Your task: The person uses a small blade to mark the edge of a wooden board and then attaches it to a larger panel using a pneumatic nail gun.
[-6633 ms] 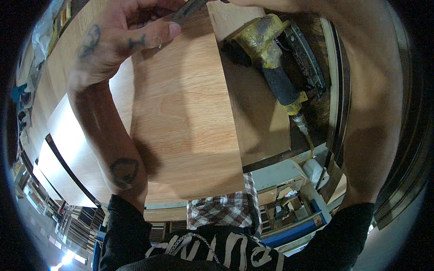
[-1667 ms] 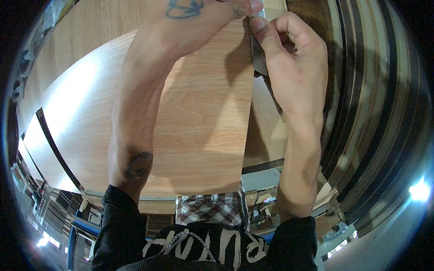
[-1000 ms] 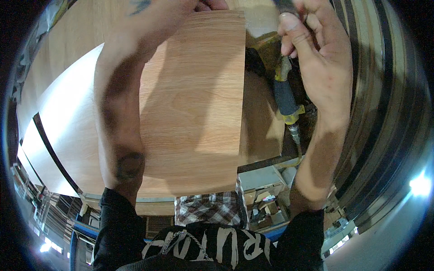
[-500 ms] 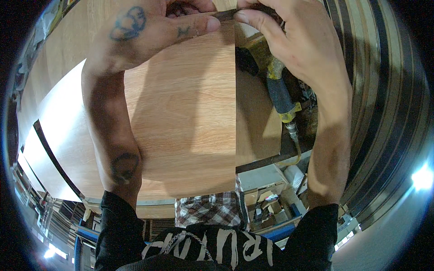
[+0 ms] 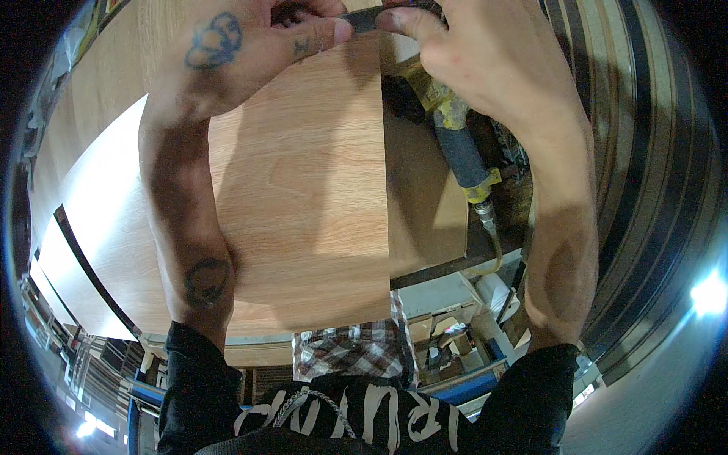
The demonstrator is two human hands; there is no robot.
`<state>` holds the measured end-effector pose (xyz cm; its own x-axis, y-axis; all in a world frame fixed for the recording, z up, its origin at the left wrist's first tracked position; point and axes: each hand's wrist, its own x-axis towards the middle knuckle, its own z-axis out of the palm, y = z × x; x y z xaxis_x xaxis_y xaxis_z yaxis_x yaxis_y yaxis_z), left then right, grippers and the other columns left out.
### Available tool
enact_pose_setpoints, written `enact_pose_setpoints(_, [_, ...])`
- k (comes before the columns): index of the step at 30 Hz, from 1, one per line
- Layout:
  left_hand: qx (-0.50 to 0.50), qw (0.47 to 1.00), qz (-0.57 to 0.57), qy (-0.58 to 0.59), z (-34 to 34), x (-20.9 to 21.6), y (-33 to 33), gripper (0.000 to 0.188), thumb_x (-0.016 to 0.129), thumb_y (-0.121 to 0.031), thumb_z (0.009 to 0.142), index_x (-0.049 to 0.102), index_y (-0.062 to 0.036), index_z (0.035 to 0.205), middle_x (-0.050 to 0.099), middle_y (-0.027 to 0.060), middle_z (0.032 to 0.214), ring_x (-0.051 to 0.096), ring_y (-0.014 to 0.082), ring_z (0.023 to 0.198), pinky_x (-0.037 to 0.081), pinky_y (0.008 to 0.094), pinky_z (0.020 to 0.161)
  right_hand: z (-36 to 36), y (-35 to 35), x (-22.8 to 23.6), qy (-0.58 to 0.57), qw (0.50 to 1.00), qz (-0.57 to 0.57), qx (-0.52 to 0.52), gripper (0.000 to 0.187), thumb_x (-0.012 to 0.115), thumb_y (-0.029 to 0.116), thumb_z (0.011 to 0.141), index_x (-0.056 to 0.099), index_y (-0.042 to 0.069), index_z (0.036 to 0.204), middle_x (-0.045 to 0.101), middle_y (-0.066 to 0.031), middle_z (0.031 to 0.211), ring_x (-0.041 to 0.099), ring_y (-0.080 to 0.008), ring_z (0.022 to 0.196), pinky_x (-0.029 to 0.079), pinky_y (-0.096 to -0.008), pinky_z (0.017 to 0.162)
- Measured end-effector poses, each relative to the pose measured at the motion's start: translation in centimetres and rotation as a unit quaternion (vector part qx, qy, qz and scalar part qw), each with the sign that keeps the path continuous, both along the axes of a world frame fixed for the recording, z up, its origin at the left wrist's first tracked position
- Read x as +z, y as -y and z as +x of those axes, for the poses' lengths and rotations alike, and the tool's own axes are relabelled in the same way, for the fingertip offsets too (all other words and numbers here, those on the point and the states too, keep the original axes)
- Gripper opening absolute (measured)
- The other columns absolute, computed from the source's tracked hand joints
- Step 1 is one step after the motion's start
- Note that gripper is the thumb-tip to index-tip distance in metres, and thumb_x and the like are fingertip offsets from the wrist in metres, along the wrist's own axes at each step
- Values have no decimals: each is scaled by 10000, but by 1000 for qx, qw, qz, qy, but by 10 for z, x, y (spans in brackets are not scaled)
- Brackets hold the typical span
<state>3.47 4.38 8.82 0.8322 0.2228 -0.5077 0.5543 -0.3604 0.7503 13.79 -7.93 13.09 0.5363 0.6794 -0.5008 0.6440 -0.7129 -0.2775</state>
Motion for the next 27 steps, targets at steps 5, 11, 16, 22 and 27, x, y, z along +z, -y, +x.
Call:
enact_pose_setpoints(5, [11, 1000, 19, -11, 3, -3, -1, 195, 688, -170, 918, 733, 19, 903, 711, 135, 744, 631, 200, 625, 493, 335, 599, -10, 17, -32, 99, 973, 183, 98, 76, 652, -32, 844, 576, -34, 850, 585, -194, 676, 564, -308, 562, 415, -403, 583])
enact_pose_setpoints(11, [20, 999, 46, 3, 6, -1, 0, 225, 694, -196, 919, 729, 25, 897, 683, 133, 689, 593, 179, 606, 467, 335, 572, 17, 16, -28, 70, 966, 194, 156, 91, 636, 2, 891, 561, -23, 845, 582, -155, 678, 553, -227, 578, 415, -387, 577])
enact_pose_setpoints(16, [-30, 989, 78, 122, -11, -13, -7, 236, 728, -221, 900, 741, 13, 920, 690, 127, 702, 591, 151, 622, 468, 314, 574, 21, 12, -19, -5, 984, 146, 106, 131, 656, 73, 930, 586, -5, 851, 613, -73, 708, 562, -163, 643, 427, -348, 589])
enact_pose_setpoints(22, [0, 991, -14, 134, -11, -17, -4, 223, 772, -181, 861, 744, 17, 961, 730, 111, 800, 651, 144, 711, 519, 277, 640, 52, 61, -34, 49, 972, 222, 51, 179, 645, 193, 984, 683, 42, 1073, 682, -25, 875, 616, -97, 777, 500, -253, 739])
enact_pose_setpoints(27, [7, 995, 19, 100, -10, -15, 3, 242, 769, -177, 865, 736, 40, 969, 733, 112, 811, 656, 141, 728, 528, 278, 652, 36, 80, -61, -56, 930, 353, -82, 216, 654, 170, 981, 666, 10, 1125, 695, -55, 848, 637, -126, 776, 515, -263, 754])
